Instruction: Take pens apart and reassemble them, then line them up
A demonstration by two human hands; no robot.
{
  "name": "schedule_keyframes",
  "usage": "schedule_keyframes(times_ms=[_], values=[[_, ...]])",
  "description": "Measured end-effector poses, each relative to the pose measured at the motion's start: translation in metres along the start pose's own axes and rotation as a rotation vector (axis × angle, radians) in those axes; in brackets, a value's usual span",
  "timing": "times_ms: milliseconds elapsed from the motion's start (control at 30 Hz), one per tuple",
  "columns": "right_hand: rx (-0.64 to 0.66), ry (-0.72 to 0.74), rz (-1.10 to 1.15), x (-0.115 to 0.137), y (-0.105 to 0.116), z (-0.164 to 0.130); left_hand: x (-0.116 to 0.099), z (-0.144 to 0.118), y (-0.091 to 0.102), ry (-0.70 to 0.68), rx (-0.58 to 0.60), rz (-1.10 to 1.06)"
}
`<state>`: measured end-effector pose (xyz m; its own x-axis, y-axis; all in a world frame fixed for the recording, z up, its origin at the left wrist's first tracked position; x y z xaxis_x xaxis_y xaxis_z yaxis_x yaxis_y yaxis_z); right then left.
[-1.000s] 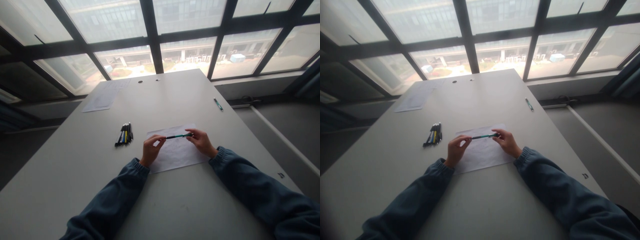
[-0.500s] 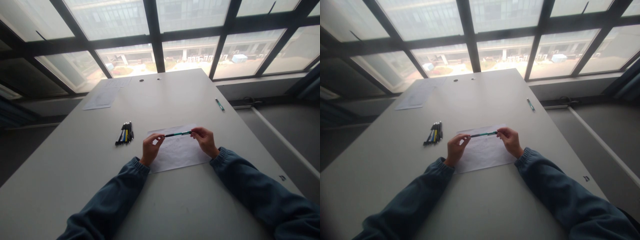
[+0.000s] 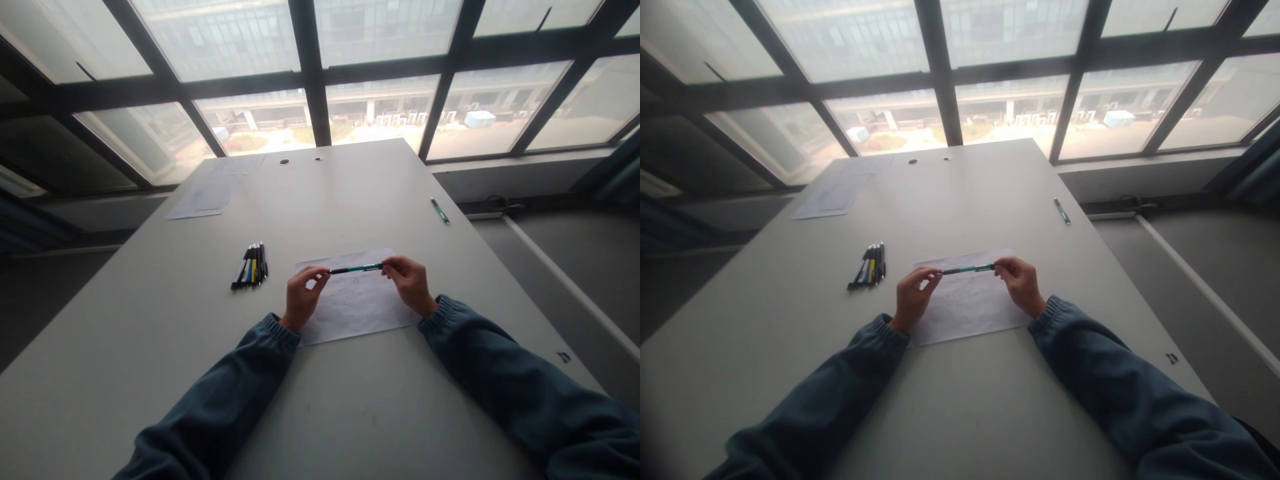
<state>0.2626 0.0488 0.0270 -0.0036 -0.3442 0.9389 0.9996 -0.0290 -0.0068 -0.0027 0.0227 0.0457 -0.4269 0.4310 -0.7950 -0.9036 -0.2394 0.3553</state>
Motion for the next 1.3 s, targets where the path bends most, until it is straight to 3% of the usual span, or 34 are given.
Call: schedule_keyframes(times_ms=[333,1300], values=[[-0.005,0.002,-0.003,-0.001,-0.001,0.000,0.002,-0.001,-0.002,0.032,0.003,-0.016],[0.003,0.010,-0.043,-0.001,-0.002,-0.001,-0.007,0.000,0.002,-0.073,-0.016,0.137]])
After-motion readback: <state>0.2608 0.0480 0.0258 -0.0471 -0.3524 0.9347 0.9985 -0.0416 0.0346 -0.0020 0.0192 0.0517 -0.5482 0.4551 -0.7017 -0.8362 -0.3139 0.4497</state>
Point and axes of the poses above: each hand's wrist, its own z-axis towards the middle knuckle, its own y-axis out of the back of the hand, x = y × z, the point moved 2 cm from there along z, towards the middle knuckle, and after that the axes turned 2 degrees about y, right-handed, at the moved point
